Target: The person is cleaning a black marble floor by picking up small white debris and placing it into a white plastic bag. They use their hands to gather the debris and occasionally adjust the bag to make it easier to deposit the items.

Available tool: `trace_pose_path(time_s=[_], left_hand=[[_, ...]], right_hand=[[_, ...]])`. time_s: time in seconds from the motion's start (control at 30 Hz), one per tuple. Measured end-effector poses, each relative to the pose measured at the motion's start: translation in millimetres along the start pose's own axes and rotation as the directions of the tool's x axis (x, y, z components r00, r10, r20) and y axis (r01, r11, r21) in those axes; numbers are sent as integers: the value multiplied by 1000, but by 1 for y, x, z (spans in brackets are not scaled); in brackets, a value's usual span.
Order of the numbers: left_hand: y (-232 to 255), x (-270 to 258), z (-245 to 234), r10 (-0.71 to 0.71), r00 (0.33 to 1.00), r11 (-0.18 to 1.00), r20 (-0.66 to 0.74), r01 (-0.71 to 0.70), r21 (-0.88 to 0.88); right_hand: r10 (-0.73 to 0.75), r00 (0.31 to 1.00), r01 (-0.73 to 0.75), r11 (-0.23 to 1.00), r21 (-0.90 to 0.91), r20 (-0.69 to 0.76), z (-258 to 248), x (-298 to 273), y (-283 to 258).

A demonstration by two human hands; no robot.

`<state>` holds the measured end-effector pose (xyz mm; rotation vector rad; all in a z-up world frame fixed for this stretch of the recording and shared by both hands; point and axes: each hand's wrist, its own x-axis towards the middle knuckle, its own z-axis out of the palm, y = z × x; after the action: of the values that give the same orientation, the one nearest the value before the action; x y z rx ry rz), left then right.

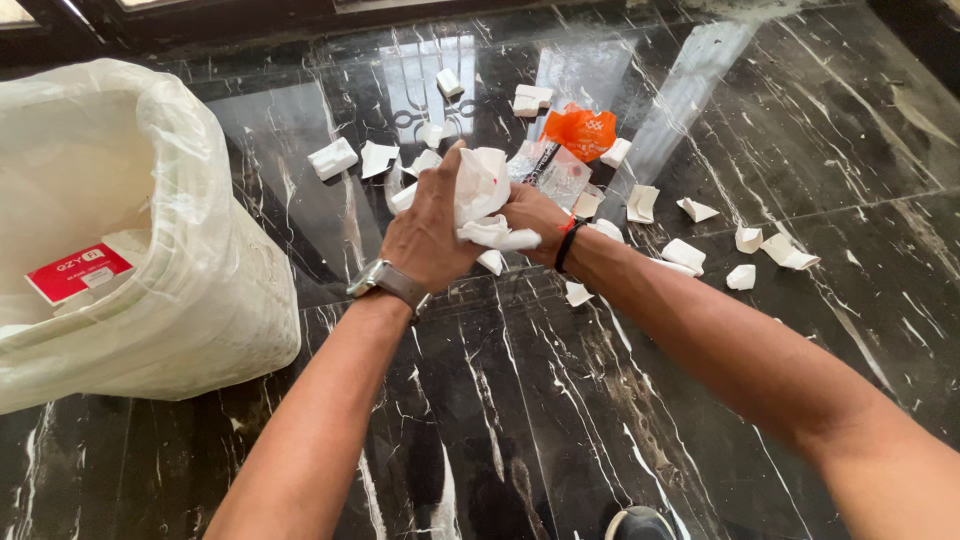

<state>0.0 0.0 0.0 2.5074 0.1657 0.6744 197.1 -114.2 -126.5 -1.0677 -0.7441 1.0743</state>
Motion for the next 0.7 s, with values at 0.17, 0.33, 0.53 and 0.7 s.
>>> trace_pose_path(time_s=[0.17, 0.33, 0.53, 0.7], left_hand=[[-21, -1, 5, -99, 995, 994, 21, 98, 45], [-36, 4, 3, -133, 977, 987, -164, 116, -108], [-16, 4, 17, -179, 984, 964, -10, 174, -202], [0, 0, 6, 77, 996, 994, -43, -80, -76]], right_hand=[[200, 980, -199, 976, 88, -1, 40, -22, -64], [115, 993, -112, 983, -148, 8, 63, -38, -101], [86, 983, -131, 948, -291, -164, 72, -29, -84], [26, 976, -55, 990, -131, -217, 47, -24, -77]])
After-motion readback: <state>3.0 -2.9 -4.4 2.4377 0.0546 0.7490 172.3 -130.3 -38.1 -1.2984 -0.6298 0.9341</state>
